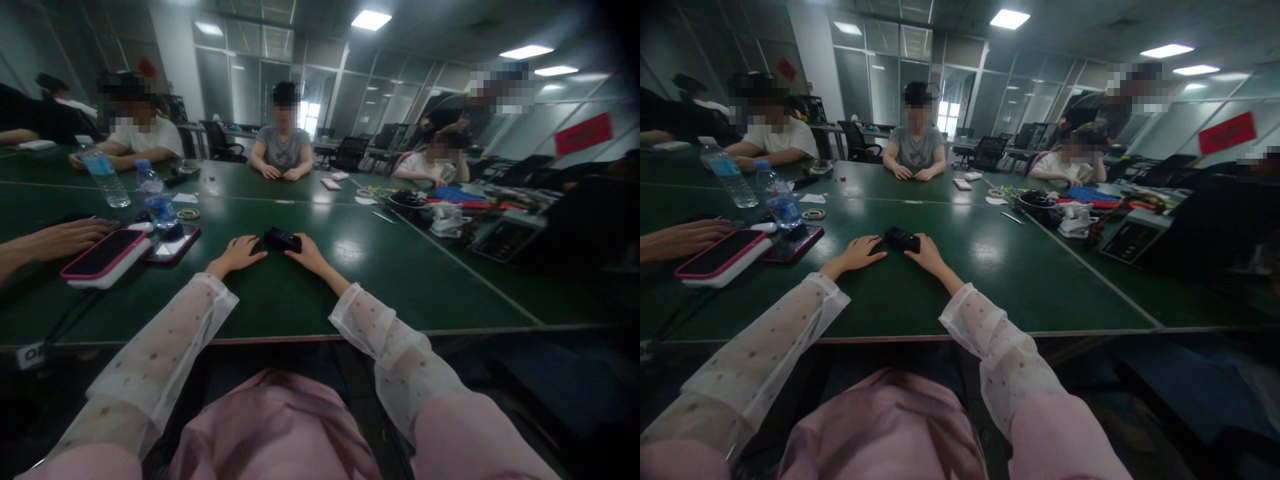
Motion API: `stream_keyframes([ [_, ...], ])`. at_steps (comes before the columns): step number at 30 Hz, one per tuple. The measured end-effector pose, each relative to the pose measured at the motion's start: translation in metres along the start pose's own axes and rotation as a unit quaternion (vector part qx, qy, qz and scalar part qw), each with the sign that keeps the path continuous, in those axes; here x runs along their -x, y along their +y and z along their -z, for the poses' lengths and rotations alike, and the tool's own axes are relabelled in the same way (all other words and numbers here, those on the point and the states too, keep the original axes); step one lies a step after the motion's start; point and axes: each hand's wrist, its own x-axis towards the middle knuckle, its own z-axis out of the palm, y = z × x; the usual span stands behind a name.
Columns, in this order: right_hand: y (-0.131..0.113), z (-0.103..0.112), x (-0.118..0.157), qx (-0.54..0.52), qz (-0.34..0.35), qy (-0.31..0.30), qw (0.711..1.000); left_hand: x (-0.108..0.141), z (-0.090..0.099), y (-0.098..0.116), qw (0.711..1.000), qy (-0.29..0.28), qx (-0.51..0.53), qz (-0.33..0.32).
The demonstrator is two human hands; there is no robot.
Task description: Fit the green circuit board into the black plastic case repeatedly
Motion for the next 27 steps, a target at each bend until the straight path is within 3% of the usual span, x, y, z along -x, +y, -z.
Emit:
stream_keyframes([
  [13,-0.008,0.007,0.001,0.022,0.090,0.012,0.996,-0.002,-0.002,-0.004,1.000,0.014,0.024,-0.008],
  [17,-0.004,0.006,0.001,0.008,0.108,-0.002,0.994,-0.004,0.004,-0.007,0.994,0.038,0.100,0.014],
  [27,-0.002,0.004,0.001,-0.100,0.129,-0.048,0.985,-0.002,0.014,-0.001,0.977,0.026,0.211,0.014],
])
